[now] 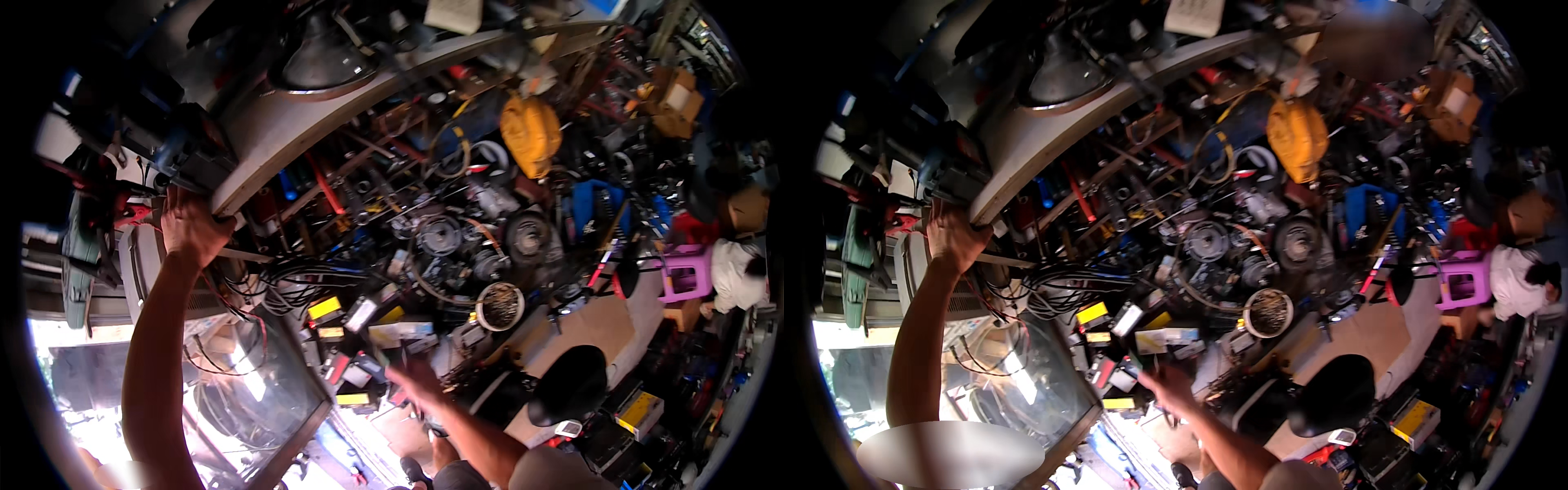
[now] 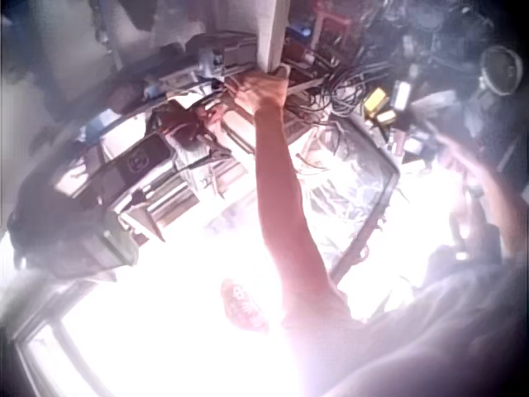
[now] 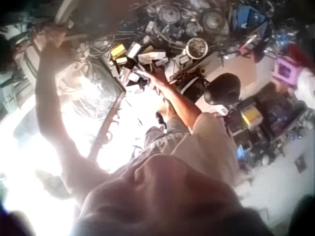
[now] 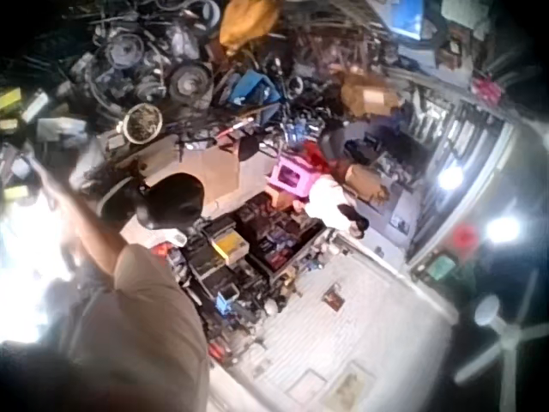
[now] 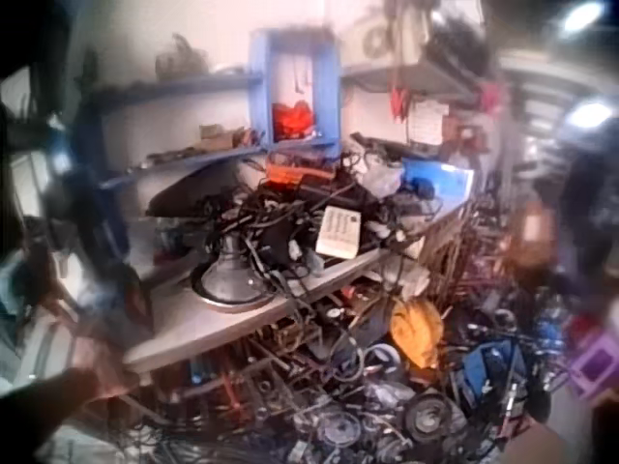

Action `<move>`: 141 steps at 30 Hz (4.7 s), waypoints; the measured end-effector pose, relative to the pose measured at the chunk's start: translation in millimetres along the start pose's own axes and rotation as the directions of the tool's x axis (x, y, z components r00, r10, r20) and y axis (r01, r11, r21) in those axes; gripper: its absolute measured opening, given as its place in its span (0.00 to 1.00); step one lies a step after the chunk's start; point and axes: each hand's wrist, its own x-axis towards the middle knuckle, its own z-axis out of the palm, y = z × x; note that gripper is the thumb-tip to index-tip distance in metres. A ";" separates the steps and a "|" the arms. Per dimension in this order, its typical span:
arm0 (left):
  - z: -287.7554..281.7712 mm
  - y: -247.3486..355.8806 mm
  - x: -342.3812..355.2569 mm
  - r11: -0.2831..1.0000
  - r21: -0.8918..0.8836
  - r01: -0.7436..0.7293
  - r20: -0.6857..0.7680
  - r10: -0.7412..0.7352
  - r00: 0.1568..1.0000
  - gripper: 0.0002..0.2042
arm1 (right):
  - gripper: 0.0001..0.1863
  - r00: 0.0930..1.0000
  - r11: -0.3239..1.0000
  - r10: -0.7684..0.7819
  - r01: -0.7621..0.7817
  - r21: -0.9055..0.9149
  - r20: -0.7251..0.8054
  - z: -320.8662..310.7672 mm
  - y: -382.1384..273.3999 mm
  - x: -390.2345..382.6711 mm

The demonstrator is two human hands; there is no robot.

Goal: The person sits on the floor and uses red pliers to cut and remove zip ties securing wires on a scooter. They then use their hands to pull the wires and zip ties away from the scooter's frame.

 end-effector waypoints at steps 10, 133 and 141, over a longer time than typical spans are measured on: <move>12.5 104.3 -91.4 0.970 0.094 0.226 -0.295 -0.190 0.936 0.45 | 0.12 0.975 0.997 0.065 -0.072 -0.024 -0.213 -134.2 186.3 -314.6; 398.1 -472.5 -1509.2 -0.650 -0.759 0.034 0.408 -0.434 0.804 0.12 | 0.27 0.667 0.410 -0.574 0.736 -0.539 0.475 834.2 919.0 -469.1; 383.0 -488.0 -1486.8 -0.422 -0.894 0.148 0.347 -0.445 0.826 0.16 | 0.32 0.250 -0.918 -0.283 0.207 -0.337 0.926 878.6 788.6 -493.5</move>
